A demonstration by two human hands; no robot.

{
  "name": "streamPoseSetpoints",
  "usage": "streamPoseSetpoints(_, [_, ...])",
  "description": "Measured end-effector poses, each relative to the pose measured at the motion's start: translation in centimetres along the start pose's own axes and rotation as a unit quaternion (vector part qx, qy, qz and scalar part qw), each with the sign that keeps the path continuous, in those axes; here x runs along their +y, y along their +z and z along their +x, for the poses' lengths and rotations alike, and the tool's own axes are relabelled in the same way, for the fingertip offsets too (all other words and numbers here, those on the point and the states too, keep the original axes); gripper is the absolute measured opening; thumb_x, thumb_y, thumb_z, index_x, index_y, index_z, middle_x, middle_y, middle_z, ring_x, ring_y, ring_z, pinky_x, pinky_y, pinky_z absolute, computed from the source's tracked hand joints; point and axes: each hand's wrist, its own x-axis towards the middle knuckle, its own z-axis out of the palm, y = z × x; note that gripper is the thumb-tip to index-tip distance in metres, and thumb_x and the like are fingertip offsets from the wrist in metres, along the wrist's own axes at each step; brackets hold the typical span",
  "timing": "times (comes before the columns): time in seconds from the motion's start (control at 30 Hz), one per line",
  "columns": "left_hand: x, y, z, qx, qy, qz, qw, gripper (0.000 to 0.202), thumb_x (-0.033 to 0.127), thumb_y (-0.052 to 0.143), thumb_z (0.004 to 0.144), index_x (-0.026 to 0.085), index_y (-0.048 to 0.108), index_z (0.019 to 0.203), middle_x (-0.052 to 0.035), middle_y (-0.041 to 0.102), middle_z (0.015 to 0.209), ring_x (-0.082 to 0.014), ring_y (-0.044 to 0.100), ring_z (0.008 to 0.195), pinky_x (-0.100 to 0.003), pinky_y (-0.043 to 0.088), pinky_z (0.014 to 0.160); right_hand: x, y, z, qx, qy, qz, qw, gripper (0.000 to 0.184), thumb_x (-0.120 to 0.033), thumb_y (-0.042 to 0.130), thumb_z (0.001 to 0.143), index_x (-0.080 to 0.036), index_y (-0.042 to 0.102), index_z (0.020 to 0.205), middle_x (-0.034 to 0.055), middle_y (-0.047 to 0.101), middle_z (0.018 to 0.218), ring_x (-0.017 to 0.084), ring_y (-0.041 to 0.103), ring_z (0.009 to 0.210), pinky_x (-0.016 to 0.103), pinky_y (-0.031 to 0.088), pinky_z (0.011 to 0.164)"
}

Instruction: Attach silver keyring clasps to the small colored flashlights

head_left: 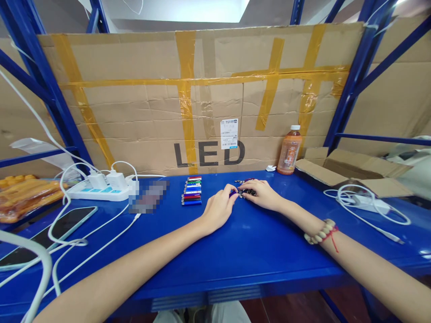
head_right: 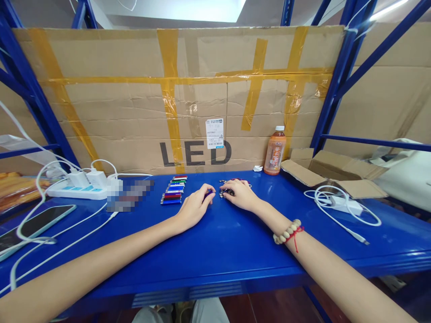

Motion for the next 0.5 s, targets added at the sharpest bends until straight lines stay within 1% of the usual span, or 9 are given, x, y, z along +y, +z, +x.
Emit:
streamPoseSetpoints(0.17, [0.05, -0.02, 0.06, -0.001, -0.005, -0.004, 1.000, 0.019, 0.034, 0.030, 0.090, 0.023, 0.043, 0.100, 0.0028, 0.055, 0.077, -0.0126, 0.054, 0.075, -0.024, 0.038, 0.067, -0.50, -0.13, -0.15, -0.012, 0.002, -0.006, 1.000, 0.025, -0.031, 0.048, 0.087, -0.025, 0.058, 0.108, 0.0028, 0.053, 0.114, 0.019, 0.043, 0.110, 0.039, 0.029, 0.092])
streamPoseSetpoints(0.3, [0.11, -0.05, 0.03, -0.004, -0.006, -0.008, 1.000, 0.018, 0.034, 0.031, 0.090, 0.023, 0.043, 0.098, 0.0033, 0.055, 0.076, -0.0120, 0.053, 0.073, -0.023, 0.037, 0.066, -0.76, -0.25, -0.15, -0.024, 0.008, -0.010, 1.000, 0.024, -0.030, 0.048, 0.087, -0.024, 0.059, 0.107, 0.0025, 0.052, 0.116, 0.019, 0.043, 0.110, 0.038, 0.028, 0.092])
streamPoseSetpoints(0.5, [0.06, 0.09, 0.07, -0.002, -0.001, -0.012, 1.000, 0.019, 0.035, 0.031, 0.090, 0.023, 0.043, 0.098, 0.0033, 0.055, 0.076, -0.0115, 0.053, 0.072, -0.023, 0.037, 0.066, -0.60, -0.37, 0.02, 0.006, -0.002, -0.028, 1.000, 0.016, -0.025, 0.051, 0.085, -0.024, 0.065, 0.094, 0.0006, 0.059, 0.103, 0.017, 0.049, 0.100, 0.036, 0.027, 0.085])
